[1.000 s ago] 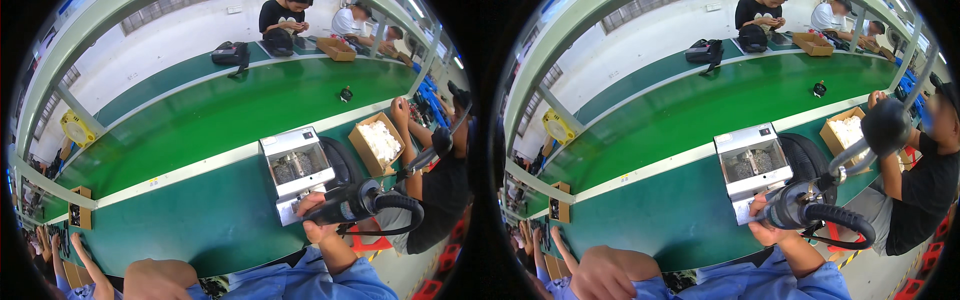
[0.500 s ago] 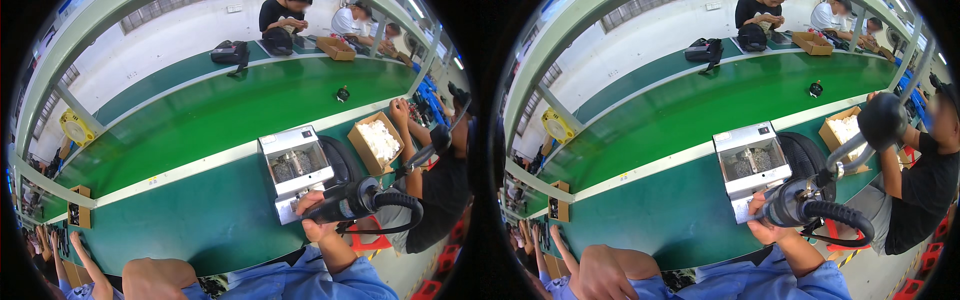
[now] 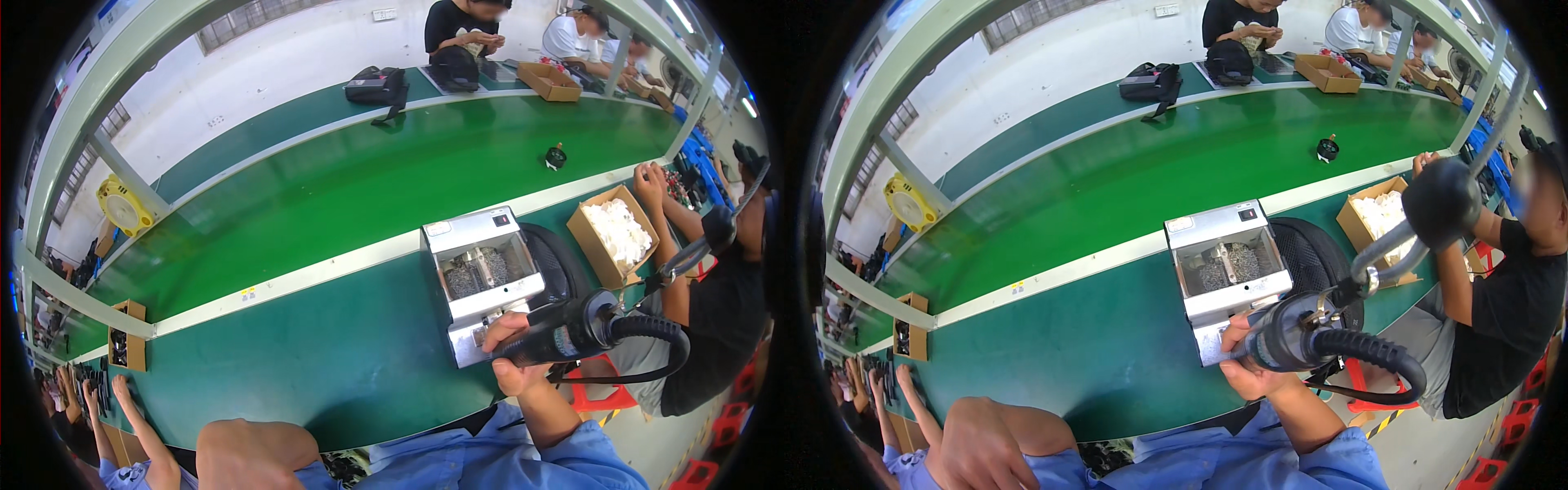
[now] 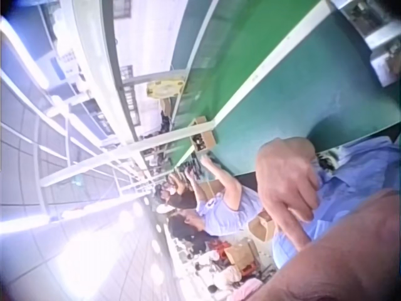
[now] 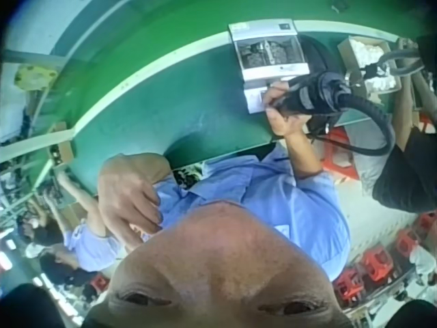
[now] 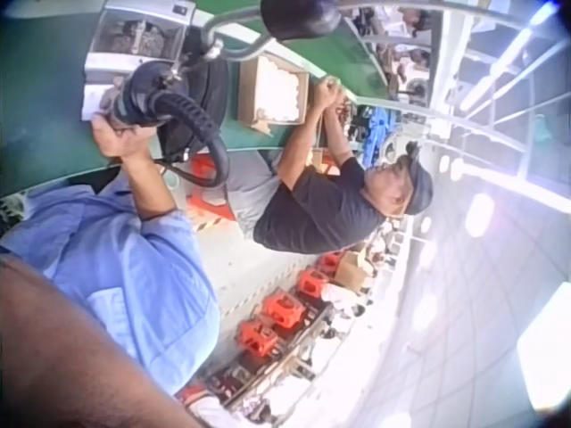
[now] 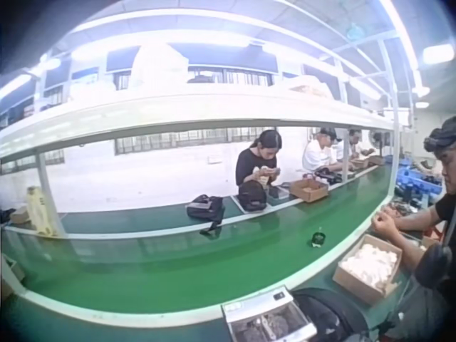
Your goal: Assembling and testing electronic components on a factory production line using an electric screwdriver.
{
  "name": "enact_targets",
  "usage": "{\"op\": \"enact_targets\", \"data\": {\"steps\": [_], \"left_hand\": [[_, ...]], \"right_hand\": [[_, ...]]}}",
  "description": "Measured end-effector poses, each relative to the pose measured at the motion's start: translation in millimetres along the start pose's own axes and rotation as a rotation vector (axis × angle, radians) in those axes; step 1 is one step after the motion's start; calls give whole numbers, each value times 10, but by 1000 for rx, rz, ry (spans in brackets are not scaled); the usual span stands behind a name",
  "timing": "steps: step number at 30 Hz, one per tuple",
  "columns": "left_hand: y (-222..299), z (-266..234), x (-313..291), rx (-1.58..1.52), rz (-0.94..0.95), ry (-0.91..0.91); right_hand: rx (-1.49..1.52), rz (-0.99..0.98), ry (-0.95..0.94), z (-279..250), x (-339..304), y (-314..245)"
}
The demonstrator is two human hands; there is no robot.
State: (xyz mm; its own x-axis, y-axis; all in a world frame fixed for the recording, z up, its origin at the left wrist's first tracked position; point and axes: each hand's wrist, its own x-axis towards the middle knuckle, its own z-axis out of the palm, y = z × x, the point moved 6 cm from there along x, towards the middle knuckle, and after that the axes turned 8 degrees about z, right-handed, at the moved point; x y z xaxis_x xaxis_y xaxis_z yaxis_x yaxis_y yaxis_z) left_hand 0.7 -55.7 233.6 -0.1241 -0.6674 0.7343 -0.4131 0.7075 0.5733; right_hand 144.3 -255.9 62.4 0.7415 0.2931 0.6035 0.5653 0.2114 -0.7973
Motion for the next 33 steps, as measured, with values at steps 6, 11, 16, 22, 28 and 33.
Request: {"op": "enact_targets", "data": {"steps": [6, 11, 16, 22, 28, 33], "left_hand": [[-1, -11, 6, -5, 6, 2], [3, -12, 8, -13, -5, -4], [27, 153, -118, 110, 51, 21], [13, 20, -18, 22, 6, 17], [5, 10, -14, 18, 11, 0], [10, 25, -24, 30, 15, 4]], "right_hand": [[-13, 5, 12, -5, -5, 14], [-31, 8, 15, -10, -4, 17], [-18, 23, 23, -18, -11, 29], [-30, 1, 16, -19, -26, 55], [-45, -1, 15, -31, -30, 55], [-46, 16, 19, -23, -23, 40]]}}
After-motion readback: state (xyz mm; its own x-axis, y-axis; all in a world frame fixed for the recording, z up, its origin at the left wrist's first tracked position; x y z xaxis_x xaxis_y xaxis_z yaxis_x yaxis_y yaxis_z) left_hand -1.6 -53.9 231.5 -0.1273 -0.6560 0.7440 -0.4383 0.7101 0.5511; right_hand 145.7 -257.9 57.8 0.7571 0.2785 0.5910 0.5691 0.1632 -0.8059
